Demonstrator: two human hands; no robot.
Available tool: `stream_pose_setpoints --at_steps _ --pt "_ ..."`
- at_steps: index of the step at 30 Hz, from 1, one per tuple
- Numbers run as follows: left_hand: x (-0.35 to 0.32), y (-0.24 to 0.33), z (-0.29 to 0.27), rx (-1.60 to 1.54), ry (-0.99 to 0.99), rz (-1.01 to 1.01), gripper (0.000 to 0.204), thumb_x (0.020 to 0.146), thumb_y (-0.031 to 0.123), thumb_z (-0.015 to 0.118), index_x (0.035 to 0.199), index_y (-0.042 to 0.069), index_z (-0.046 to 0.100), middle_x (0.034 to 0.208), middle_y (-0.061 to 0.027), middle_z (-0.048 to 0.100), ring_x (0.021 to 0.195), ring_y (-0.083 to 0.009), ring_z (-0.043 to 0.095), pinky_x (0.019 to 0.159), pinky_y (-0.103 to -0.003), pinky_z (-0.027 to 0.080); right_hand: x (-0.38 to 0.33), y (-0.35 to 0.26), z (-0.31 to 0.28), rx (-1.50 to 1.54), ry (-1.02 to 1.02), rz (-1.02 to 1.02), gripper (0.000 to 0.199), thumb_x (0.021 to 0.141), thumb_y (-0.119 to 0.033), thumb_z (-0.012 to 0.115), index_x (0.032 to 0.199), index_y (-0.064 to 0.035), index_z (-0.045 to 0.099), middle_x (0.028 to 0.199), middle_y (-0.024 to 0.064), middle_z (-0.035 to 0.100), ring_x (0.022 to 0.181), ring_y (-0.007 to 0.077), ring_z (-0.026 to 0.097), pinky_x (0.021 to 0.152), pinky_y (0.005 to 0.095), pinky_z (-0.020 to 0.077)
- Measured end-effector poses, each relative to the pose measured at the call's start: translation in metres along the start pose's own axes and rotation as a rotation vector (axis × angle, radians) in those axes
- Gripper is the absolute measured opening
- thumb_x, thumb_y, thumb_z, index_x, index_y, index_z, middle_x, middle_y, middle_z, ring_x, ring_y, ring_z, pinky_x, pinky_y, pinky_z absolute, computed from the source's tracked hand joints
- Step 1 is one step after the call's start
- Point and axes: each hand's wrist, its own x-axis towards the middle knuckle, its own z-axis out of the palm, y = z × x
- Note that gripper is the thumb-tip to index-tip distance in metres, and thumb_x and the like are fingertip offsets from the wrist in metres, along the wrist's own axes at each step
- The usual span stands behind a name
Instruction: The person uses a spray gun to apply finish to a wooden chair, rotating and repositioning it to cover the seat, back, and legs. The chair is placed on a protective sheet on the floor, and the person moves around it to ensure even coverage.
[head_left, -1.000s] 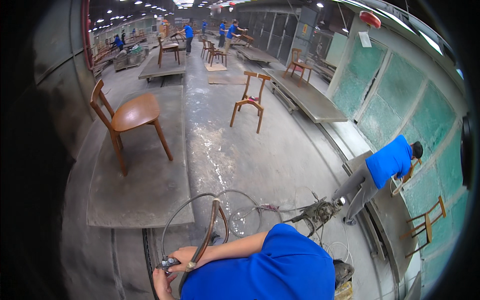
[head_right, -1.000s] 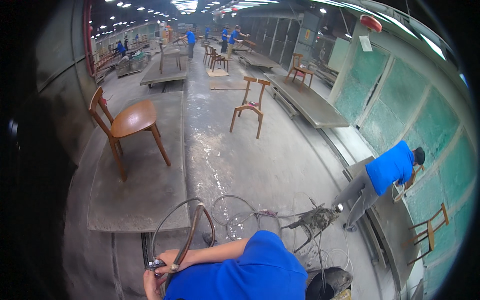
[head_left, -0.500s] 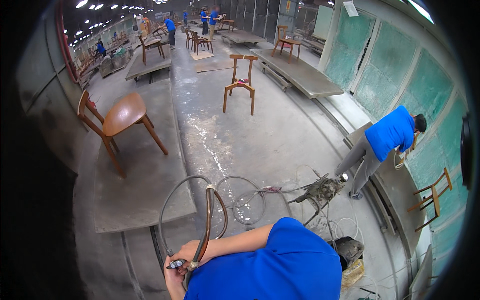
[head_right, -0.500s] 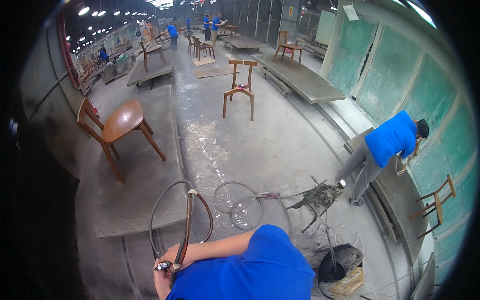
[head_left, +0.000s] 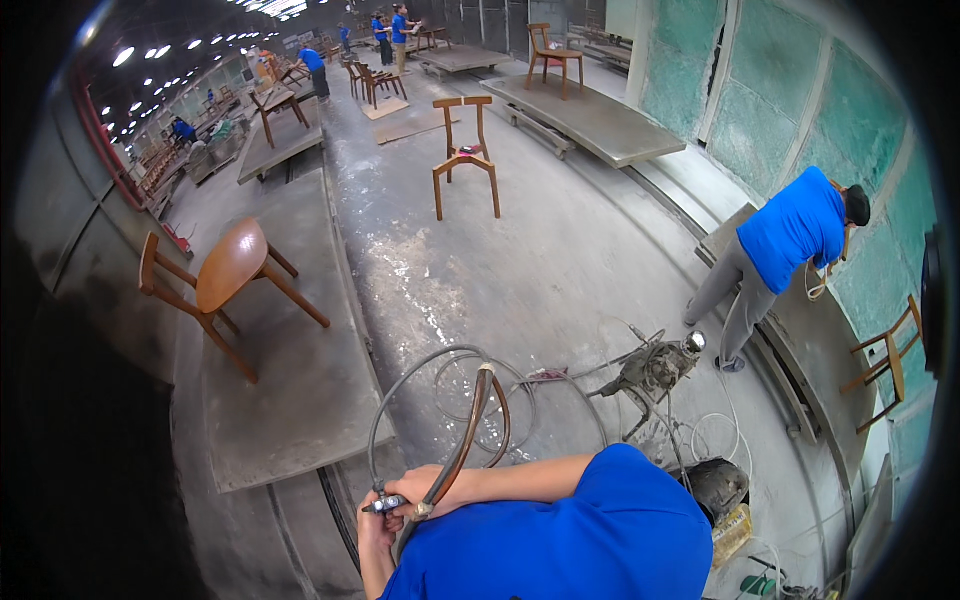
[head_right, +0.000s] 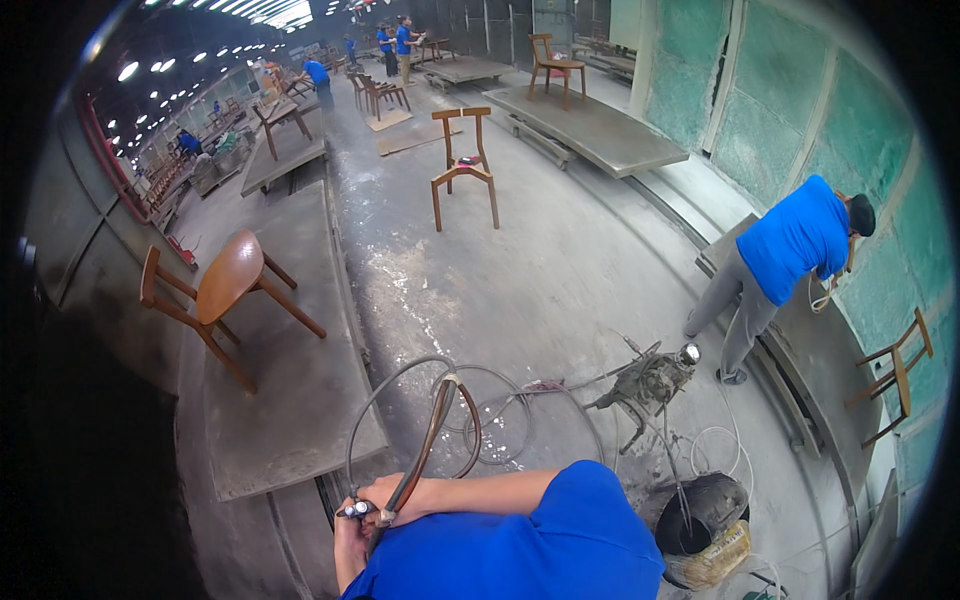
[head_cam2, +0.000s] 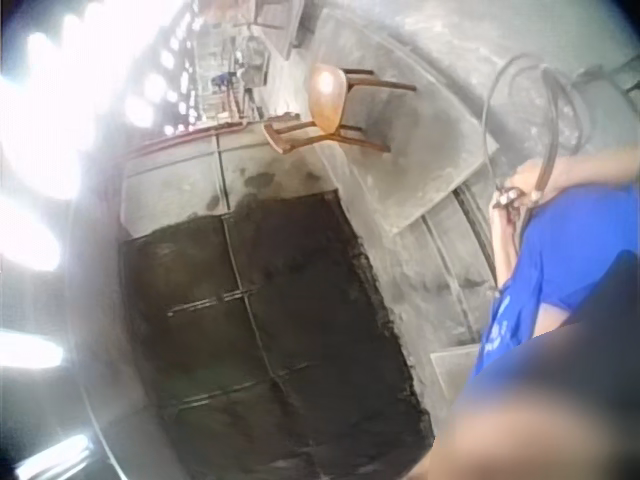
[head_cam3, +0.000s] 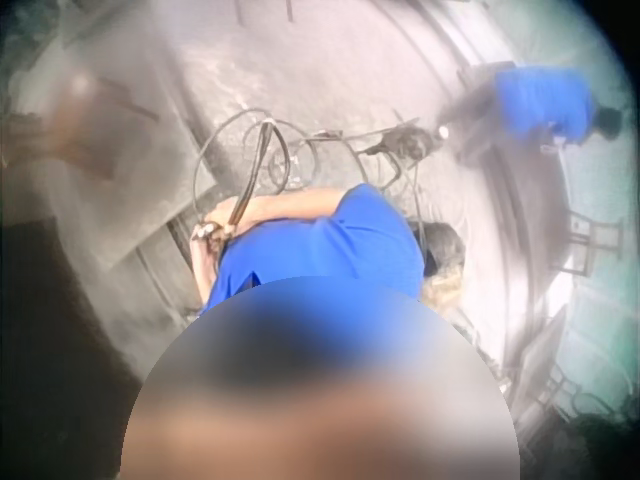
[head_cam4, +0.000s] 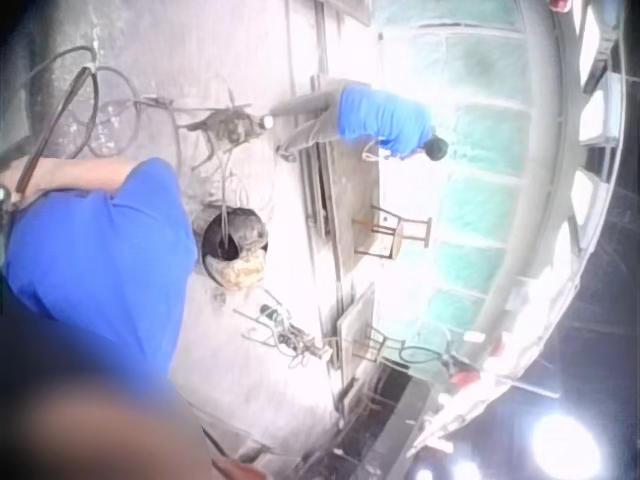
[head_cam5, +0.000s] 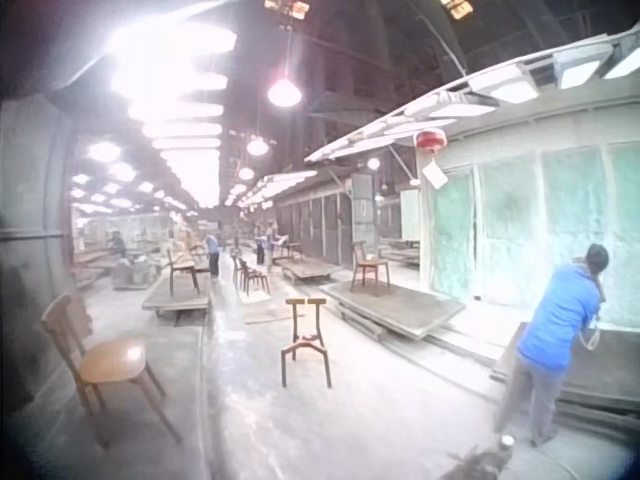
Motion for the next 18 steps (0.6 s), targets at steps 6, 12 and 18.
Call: stream_pose_setpoints --at_steps 6,12,18 --pt "0.026 0.005 0.063 0.026 -0.053 0.056 0.034 0.104 0.033 0.045 0.095 0.006 0.063 0.068 -0.0062 0.061 0.048 -0.0157 0.055 0.039 -0.026 0.039 -0.035 0.044 -0.033 0.123 0.109 0.049 0.036 0.094 -0.033 0.063 0.110 -0.0003 0.061 0.093 0.0245 0.071 0.092 0.0438 0.068 0.083 0.0516 0.0508" --pt "0.091 0.011 0.075 -0.159 -0.250 0.059 0.033 0.106 0.029 0.046 0.120 0.003 0.061 0.118 -0.0151 0.068 0.104 -0.0290 0.066 0.088 -0.046 0.055 -0.063 0.099 -0.063 0.313 0.162 0.054 0.042 0.097 -0.034 0.062 0.122 0.0003 0.058 0.089 0.0227 0.069 0.083 0.0324 0.069 0.076 0.0436 0.0517" --pt "0.155 0.002 0.062 -0.419 -0.139 -0.001 0.034 0.103 0.029 0.052 0.125 0.005 0.060 0.124 -0.0148 0.066 0.110 -0.0325 0.064 0.093 -0.047 0.052 -0.070 0.135 -0.106 0.665 0.041 0.169 0.039 0.102 -0.038 0.059 0.111 -0.0001 0.066 0.079 -0.0018 0.060 0.071 0.0078 0.053 0.063 0.0267 0.0444"
